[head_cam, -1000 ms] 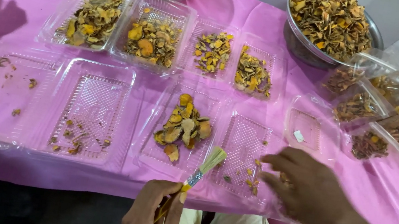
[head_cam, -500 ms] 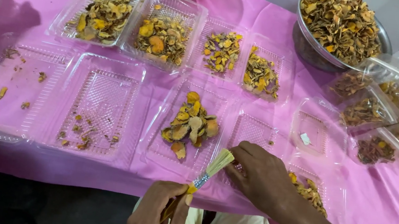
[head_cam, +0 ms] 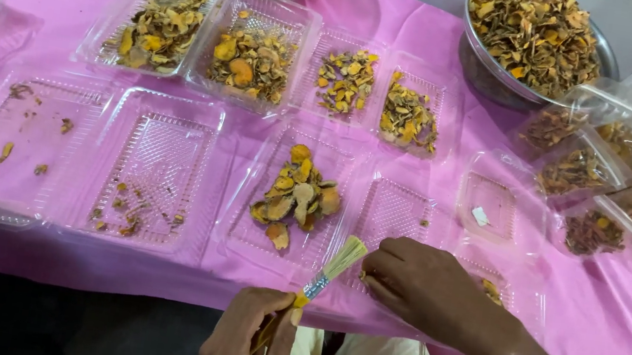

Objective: Sorting and packaging dried herbs into small plastic containers on a table using hands and a brush.

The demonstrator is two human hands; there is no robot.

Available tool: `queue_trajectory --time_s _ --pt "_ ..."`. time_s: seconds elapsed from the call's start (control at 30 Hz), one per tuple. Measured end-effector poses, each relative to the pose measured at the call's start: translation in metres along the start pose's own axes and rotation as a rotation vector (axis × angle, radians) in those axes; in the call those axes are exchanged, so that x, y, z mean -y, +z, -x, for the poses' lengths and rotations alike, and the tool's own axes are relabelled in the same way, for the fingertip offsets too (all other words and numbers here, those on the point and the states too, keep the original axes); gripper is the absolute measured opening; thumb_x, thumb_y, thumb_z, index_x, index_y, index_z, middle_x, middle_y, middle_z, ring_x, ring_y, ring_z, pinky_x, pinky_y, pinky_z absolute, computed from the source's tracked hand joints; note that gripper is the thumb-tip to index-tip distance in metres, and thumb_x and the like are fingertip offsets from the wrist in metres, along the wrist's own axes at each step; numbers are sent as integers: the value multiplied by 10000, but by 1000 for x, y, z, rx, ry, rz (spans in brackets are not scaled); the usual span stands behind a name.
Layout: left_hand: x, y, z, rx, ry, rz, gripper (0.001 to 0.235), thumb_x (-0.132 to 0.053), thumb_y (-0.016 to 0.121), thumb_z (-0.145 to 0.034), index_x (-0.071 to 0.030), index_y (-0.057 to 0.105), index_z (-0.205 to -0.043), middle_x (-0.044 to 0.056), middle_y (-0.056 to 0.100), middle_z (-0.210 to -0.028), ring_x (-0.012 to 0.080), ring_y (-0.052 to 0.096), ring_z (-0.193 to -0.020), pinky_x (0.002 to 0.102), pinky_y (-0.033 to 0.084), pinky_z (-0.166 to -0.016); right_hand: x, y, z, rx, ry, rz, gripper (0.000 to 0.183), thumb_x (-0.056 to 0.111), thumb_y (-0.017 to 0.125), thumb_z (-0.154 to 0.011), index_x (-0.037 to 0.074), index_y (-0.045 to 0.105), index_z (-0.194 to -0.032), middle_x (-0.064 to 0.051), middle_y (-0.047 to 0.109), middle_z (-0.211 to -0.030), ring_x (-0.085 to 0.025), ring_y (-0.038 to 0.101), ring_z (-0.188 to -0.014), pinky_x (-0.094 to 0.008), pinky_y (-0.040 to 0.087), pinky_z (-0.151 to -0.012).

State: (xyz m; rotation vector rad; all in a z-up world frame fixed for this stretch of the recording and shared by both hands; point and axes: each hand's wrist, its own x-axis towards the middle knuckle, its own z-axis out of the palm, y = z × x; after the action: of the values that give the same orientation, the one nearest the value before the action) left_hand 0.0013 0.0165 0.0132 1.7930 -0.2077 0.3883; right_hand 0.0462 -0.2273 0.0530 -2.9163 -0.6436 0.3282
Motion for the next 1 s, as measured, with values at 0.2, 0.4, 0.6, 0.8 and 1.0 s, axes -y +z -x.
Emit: queue_trajectory --time_s 0.2,0.4,0.6,0.8,1.0 --pt "-4 2 4 16 -61 -33 185 -291 660 -928 -132 752 -951 -33 750 -812 54 626 -556 201 486 -428 4 -17 -17 188 27 -23 219 242 613 -1002 153 570 -807 8 578 -836 -159 523 -686 -338 478 -628" --pt "-5 4 9 33 -56 -40 194 -295 649 -935 -136 756 -960 -35 753 -828 59 635 -572 212 492 -441 -19 -3 -14 155 -21 -161 232 140 720 -927 195 512 -841 29 562 -801 -129 493 -674 -283 425 -613" --pt "-17 11 10 106 51 2 91 -172 678 -921 -105 729 -954 -14 734 -818 44 585 -537 189 484 -411 -7 -45 13 -25 79 -263 115 236 754 -903 183 652 -904 32 644 -810 -144 512 -683 -306 415 -626" --pt "-6 24 6 115 175 -50 76 -173 651 -944 -111 691 -961 -15 699 -826 85 605 -579 223 509 -484 -4 -63 37 -191 189 -355 71 187 794 -875 195 723 -870 47 685 -759 -96 590 -645 -273 488 -588" --pt "5 31 9 166 129 -145 63 -178 665 -932 -121 680 -954 -32 728 -827 53 681 -565 206 603 -460 -23 -49 55 -161 240 -362 86 230 744 -883 217 726 -966 67 718 -878 -69 668 -705 -182 596 -614"
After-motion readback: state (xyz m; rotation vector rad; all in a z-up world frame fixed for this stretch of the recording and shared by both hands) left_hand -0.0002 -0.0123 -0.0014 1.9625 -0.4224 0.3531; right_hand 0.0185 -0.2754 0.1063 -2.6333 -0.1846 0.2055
